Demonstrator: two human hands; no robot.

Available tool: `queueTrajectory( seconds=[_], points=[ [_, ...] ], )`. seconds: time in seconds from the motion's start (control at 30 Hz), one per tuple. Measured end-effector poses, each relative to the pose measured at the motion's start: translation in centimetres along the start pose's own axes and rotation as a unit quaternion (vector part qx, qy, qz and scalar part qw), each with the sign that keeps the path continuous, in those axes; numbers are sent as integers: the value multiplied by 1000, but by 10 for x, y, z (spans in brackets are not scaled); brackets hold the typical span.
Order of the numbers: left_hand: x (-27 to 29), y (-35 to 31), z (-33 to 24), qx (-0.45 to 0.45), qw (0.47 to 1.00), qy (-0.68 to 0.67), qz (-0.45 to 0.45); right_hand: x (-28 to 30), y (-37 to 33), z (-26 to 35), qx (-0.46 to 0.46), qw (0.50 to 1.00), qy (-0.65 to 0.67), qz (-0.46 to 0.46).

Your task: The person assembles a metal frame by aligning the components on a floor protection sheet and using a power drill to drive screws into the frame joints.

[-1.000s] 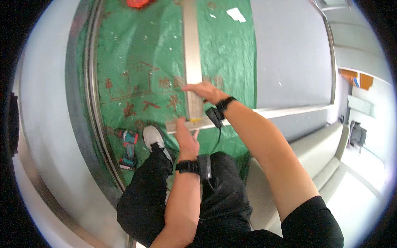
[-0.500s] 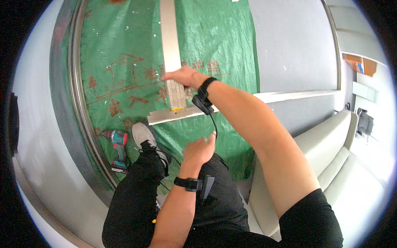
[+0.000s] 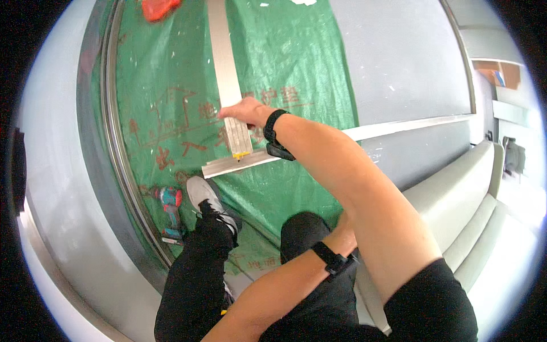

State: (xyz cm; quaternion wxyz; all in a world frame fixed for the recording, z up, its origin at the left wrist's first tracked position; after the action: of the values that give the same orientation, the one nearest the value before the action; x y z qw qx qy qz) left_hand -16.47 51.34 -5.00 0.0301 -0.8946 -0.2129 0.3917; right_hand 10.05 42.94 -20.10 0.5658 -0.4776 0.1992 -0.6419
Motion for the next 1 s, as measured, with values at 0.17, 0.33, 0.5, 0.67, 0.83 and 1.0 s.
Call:
queueTrajectory(
  seconds=[0.17, 0.33, 0.5, 0.67, 0.83, 1.0],
  points=[
    [40, -27, 9, 93, 922, 131, 351, -12, -14, 22, 24, 998, 58, 30],
    [141, 26, -131, 278, 911, 274, 133, -10, 3, -2, -23, 996, 84, 37],
    [260, -41, -117, 463, 856, 53, -225, -5, -8, 0, -13, 995, 95, 6],
    [277, -62, -77, 100, 831, -238, -494, -19, -8, 23, 25, 979, 202, -21],
    [273, -10, -72, -42, 819, -374, -433, -16, -1, 11, 33, 981, 188, -27],
    [277, -1, -66, -20, 796, -375, -475, -16, 5, 1, -14, 990, 117, -79]
  ],
)
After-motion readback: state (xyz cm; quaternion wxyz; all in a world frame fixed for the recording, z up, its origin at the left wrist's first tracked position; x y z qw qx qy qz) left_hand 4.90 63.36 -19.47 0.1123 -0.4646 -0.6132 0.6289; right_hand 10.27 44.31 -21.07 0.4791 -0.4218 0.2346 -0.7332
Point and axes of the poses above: each hand's wrist, its own y-axis towards the middle knuckle, its own x-axis out of the back of the hand, z = x × y, the point moved 3 cm from there along y, towards the middle knuckle, and after that the axes turned 15 degrees about -y, right-handed, at the moved point
